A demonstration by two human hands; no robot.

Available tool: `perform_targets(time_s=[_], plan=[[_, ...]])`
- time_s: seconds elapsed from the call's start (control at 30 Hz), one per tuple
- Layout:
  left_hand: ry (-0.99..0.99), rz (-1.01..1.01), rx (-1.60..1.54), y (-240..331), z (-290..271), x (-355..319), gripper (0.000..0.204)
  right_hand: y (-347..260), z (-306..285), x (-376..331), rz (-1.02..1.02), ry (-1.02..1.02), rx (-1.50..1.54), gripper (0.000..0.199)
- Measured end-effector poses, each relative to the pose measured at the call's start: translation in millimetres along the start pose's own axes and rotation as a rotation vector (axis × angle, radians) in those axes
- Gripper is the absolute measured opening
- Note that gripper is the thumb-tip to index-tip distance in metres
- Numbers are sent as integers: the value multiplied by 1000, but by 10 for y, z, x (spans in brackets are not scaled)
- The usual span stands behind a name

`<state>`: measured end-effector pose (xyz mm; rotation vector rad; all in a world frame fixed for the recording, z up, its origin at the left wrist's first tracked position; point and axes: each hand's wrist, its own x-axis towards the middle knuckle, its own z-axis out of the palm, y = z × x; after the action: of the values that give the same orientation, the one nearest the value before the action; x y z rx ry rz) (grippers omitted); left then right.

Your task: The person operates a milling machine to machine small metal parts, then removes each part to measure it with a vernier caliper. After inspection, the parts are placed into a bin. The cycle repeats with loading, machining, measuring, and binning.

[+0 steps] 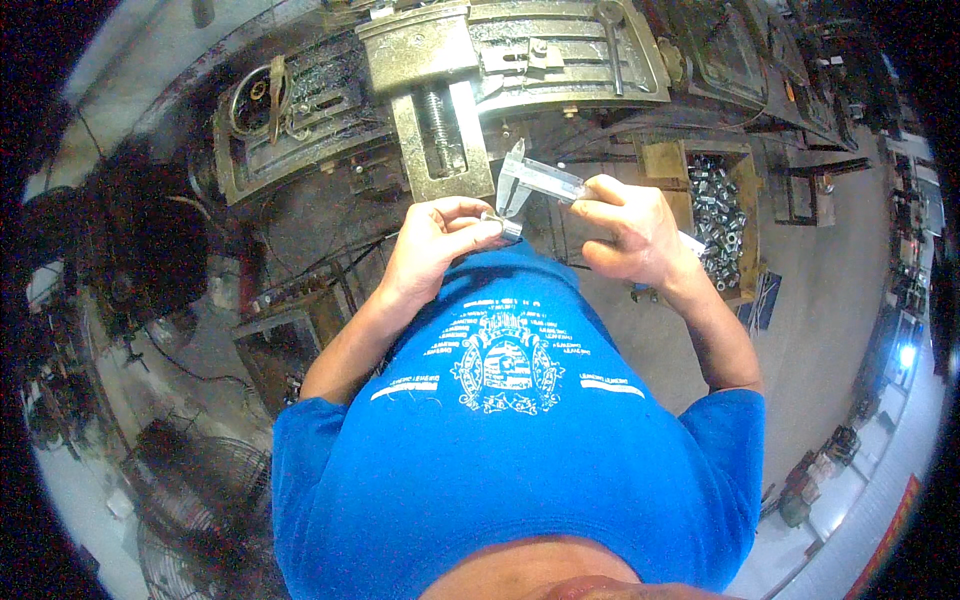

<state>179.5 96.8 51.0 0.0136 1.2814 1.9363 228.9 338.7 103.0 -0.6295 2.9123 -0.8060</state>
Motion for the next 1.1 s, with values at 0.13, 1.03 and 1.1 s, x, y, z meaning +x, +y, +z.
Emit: perform_targets(time_s=[0.13, 1.03, 1.1], plan=[[0, -6, -13, -18, -10, 4, 29, -7, 5, 0, -5, 1, -12, 32], [3, 8, 11, -45, -45, -1, 28, 431, -332, 279, 301, 312, 766, 30], [5, 8, 14, -1, -30, 3, 28, 603, -137, 282, 514, 257, 912, 23]])
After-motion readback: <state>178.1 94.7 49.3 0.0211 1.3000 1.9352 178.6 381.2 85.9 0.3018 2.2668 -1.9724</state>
